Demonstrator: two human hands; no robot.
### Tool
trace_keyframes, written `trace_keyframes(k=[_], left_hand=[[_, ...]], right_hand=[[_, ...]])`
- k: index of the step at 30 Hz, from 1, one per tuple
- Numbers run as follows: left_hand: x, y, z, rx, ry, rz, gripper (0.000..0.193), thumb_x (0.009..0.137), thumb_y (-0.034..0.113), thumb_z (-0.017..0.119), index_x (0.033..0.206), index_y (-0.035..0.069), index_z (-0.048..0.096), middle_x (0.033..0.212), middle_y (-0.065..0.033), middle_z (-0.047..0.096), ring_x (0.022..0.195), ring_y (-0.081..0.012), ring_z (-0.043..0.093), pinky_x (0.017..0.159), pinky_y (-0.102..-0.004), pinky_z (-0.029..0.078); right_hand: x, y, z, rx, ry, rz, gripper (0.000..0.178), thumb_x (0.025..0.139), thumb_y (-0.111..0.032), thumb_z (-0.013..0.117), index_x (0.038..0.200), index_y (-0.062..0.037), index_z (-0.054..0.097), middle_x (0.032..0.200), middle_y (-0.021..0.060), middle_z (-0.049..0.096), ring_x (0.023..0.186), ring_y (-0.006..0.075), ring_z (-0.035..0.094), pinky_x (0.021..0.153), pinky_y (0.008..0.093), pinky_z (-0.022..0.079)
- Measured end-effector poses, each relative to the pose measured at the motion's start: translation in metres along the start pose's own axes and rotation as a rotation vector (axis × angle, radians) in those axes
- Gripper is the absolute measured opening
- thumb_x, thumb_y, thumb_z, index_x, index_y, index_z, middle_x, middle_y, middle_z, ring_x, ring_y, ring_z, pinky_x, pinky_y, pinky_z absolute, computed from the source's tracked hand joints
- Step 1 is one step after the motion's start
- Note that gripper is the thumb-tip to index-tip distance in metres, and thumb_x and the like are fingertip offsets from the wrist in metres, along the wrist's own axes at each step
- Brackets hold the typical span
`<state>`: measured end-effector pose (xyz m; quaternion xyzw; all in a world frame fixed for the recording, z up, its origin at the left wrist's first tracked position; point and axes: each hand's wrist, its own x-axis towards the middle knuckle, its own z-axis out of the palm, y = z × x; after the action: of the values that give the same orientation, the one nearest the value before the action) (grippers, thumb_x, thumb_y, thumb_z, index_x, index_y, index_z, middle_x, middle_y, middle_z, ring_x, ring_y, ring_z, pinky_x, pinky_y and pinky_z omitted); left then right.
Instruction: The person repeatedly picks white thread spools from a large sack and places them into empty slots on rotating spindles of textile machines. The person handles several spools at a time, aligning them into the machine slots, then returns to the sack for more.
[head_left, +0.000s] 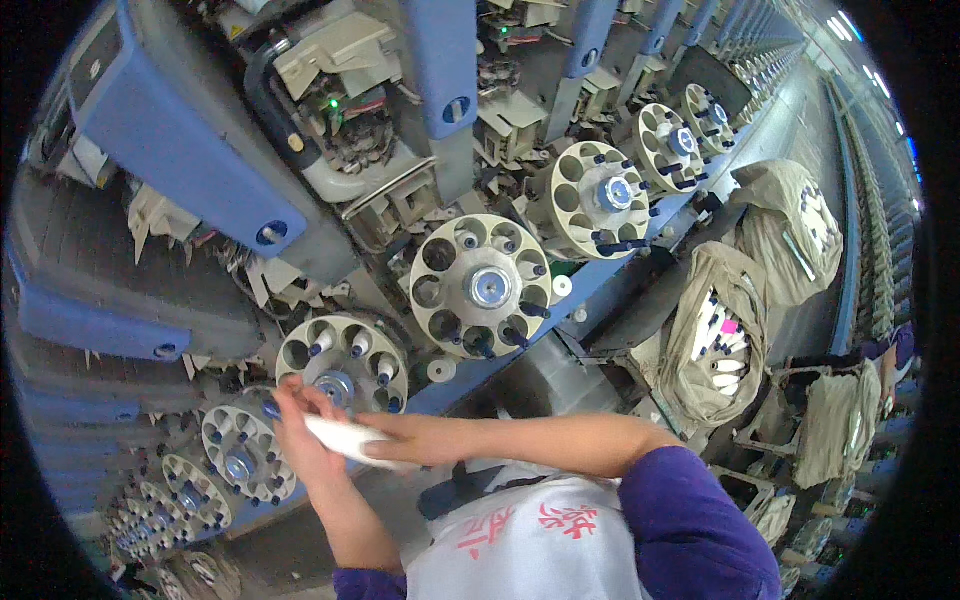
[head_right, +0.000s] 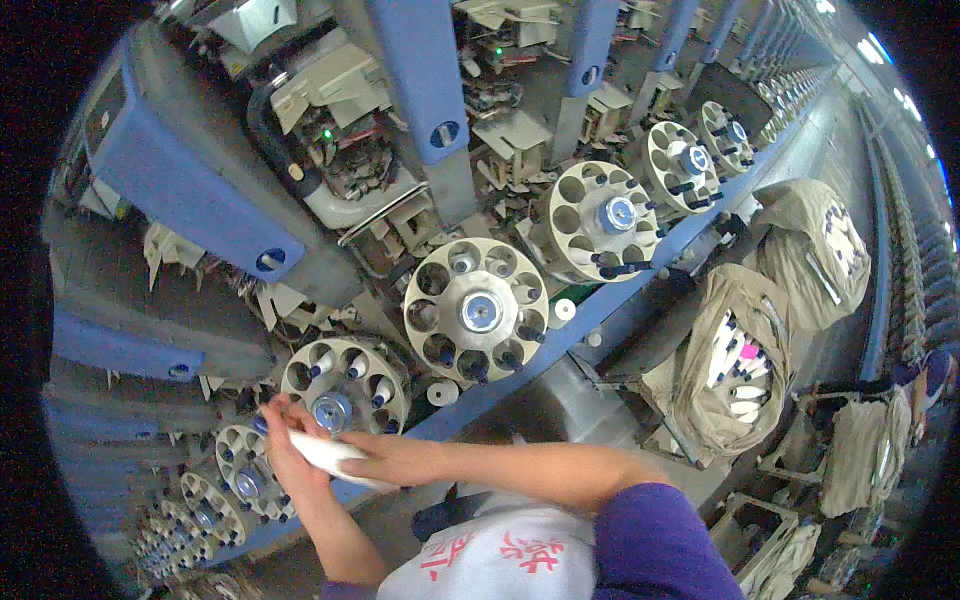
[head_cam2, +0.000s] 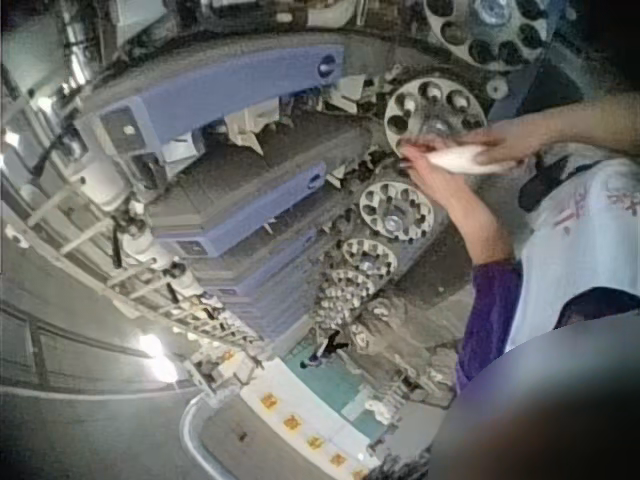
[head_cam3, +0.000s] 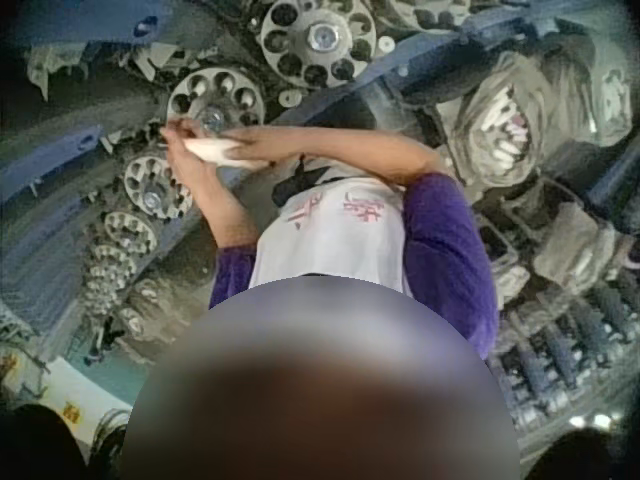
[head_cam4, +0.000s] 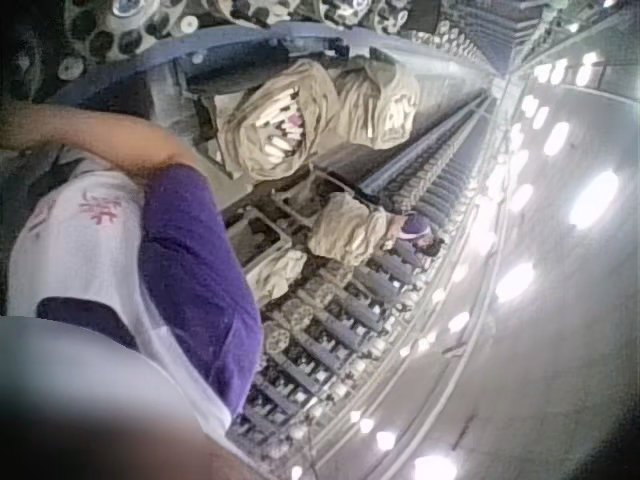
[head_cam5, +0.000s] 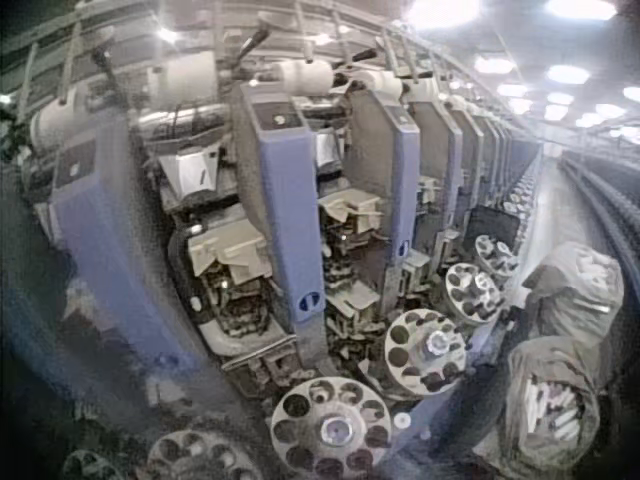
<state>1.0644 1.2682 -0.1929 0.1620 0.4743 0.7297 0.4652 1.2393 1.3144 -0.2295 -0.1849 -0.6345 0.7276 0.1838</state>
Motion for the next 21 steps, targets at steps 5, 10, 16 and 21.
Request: trace_keyframes(k=[5, 10, 16, 21], left_hand=[[0.056, -0.027, 0.073, -0.044, 0.161, 0.154, 0.022, 0.098, 0.031, 0.057, 0.097, 0.01, 0.056, 0.07, 0.0007, 0.053, 0.06, -0.011, 0.049, 0.057, -0.0285, 0.043], [0.064, -0.089, 0.137, -0.033, -0.065, 0.194, 0.015, 0.099, 0.022, 0.057, 0.096, 0.007, 0.053, 0.066, 0.0005, 0.049, 0.062, -0.0118, 0.048, 0.074, -0.0345, 0.05], [0.111, -0.091, 0.121, -0.314, 0.02, -0.115, 0.021, 0.097, 0.029, 0.06, 0.093, 0.011, 0.051, 0.069, 0.001, 0.047, 0.067, -0.0127, 0.048, 0.078, -0.0431, 0.049], [0.111, -0.128, 0.104, 0.183, 0.015, 0.283, 0.014, 0.093, 0.016, 0.065, 0.098, 0.003, 0.064, 0.088, -0.0024, 0.062, 0.081, -0.0128, 0.057, 0.074, -0.0271, 0.046]], right_hand=[[-0.081, -0.024, -0.044, 0.494, 0.393, 0.509, 0.024, 0.097, -0.031, 0.058, 0.104, -0.0086, 0.061, 0.068, -0.0062, 0.049, 0.053, 0.0031, 0.036, 0.047, 0.0203, 0.03], [-0.072, -0.038, -0.072, 0.507, 0.176, 0.276, 0.013, 0.096, -0.023, 0.058, 0.089, -0.0121, 0.06, 0.062, -0.0076, 0.046, 0.05, 0.0036, 0.037, 0.045, 0.0211, 0.028], [-0.044, -0.019, -0.185, 0.537, 0.979, 0.193, 0.009, 0.09, -0.009, 0.055, 0.083, -0.0059, 0.06, 0.061, 0.0046, 0.049, 0.056, 0.0196, 0.051, 0.055, 0.0343, 0.044], [-0.017, 0.071, -0.191, -1.267, 0.953, -0.169, 0.008, 0.082, -0.009, 0.064, 0.088, -0.0046, 0.065, 0.11, 0.013, 0.061, 0.092, 0.0336, 0.059, 0.073, 0.0417, 0.048]])
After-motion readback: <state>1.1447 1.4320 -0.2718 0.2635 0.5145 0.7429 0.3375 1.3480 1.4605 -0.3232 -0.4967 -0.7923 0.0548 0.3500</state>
